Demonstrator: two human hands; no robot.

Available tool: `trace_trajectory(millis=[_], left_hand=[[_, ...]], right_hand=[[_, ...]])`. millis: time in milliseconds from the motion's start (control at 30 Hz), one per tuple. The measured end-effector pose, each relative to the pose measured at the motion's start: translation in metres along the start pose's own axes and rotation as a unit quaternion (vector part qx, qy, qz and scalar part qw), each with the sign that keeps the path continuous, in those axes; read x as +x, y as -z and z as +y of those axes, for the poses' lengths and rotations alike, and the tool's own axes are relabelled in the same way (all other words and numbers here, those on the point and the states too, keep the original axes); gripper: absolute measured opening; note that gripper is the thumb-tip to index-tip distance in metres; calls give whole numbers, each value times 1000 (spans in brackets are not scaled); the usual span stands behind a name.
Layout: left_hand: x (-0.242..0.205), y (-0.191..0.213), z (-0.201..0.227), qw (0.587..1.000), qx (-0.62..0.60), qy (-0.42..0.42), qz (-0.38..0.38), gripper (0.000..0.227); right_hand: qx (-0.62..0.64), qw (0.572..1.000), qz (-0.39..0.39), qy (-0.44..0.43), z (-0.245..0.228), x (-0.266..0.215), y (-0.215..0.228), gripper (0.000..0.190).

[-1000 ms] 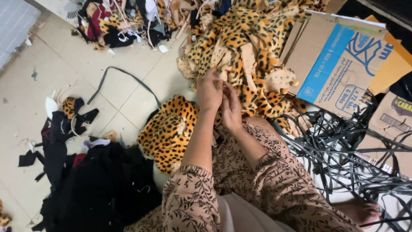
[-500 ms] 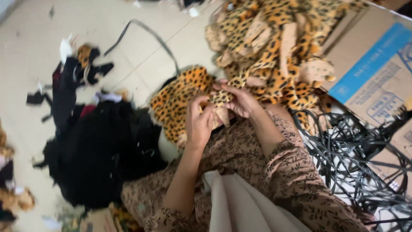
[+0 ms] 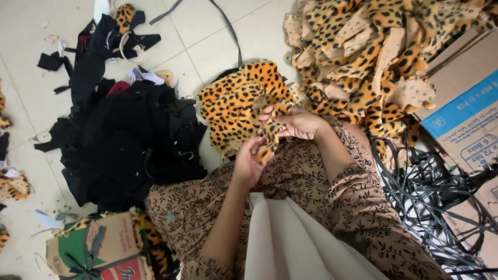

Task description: The person sits on the floor and folds a leopard-print fabric piece, then places a cardboard box on top of it. They then pick up several black fabric pieces from a pile and fold each one, stacking them on the box.

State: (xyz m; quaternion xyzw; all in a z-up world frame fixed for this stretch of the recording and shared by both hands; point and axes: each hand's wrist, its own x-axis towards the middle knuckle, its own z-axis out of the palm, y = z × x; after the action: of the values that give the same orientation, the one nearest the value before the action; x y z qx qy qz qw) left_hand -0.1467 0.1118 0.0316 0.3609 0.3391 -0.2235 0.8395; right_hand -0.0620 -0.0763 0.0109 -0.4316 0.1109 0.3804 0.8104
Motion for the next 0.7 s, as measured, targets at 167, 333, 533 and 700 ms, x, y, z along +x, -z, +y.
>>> trace_trajectory(millis=[167, 333, 533, 700], left_hand=[[35, 32, -30, 999, 40, -11, -3, 43], [27, 27, -29, 991, 113, -67, 25, 38], [45, 43, -42, 942, 245, -219, 68, 16], [36, 34, -35, 945, 214, -239, 58, 41]], right_hand=[[7, 1000, -20, 20, 4, 6, 8, 42], [-6, 999, 33, 32, 40, 47, 74, 45], [-125, 956, 169, 203, 6, 25, 15, 9], [-167, 919, 192, 300, 19, 41, 29, 24]])
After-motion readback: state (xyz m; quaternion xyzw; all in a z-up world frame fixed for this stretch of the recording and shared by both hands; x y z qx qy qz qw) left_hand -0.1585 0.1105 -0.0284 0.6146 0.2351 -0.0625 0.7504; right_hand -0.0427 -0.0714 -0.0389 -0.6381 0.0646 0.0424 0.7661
